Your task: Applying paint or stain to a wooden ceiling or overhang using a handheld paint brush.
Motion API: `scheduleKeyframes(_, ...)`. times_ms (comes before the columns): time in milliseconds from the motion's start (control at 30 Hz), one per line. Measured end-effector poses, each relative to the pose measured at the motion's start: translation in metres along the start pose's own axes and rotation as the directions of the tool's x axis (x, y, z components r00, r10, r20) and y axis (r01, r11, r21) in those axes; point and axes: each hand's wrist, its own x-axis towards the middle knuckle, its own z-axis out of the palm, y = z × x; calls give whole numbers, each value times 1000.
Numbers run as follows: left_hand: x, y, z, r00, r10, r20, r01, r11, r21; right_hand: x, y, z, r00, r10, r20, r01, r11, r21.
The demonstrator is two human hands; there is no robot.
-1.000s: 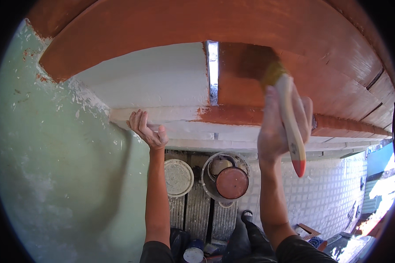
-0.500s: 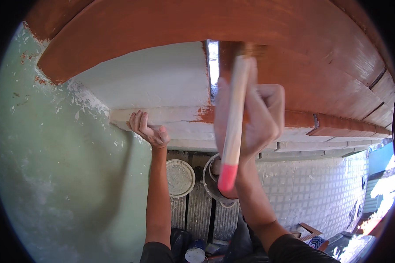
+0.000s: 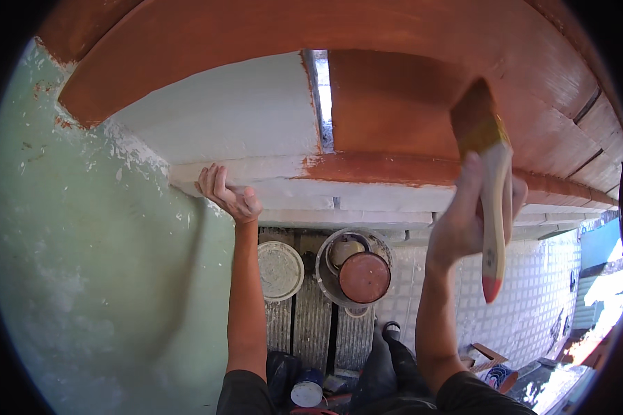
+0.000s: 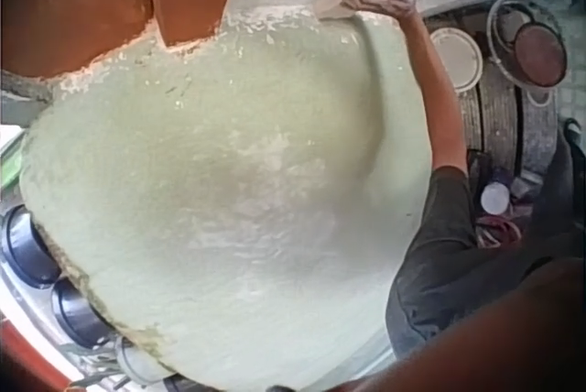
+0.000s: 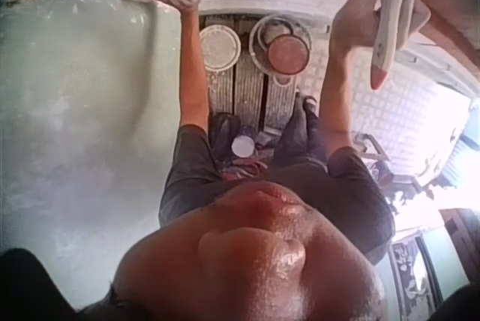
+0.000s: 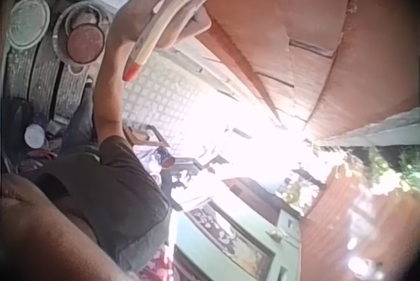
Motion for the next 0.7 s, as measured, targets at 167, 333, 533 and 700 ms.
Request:
scheduleKeyframes(167, -4, 2, 5, 1000, -9, 4, 9, 1000, -13, -47, -7, 22, 987, -133, 93, 135, 991, -15)
scheduleKeyframes(333, -7, -1, 4, 1000, -18, -2, 18, 1000, 1, -85, -40, 54, 978, 98, 183, -123, 984, 132)
scheduleKeyframes(533, -3, -4, 1, 1000, 4, -13, -4, 1000, -3, -81, -6, 31, 991, -114, -63, 118, 990, 71)
scheduleKeyframes(700, -3, -2, 6, 1000, 7, -10, -7, 1000, -13, -104, -36, 48, 957, 133, 257, -170, 977, 127)
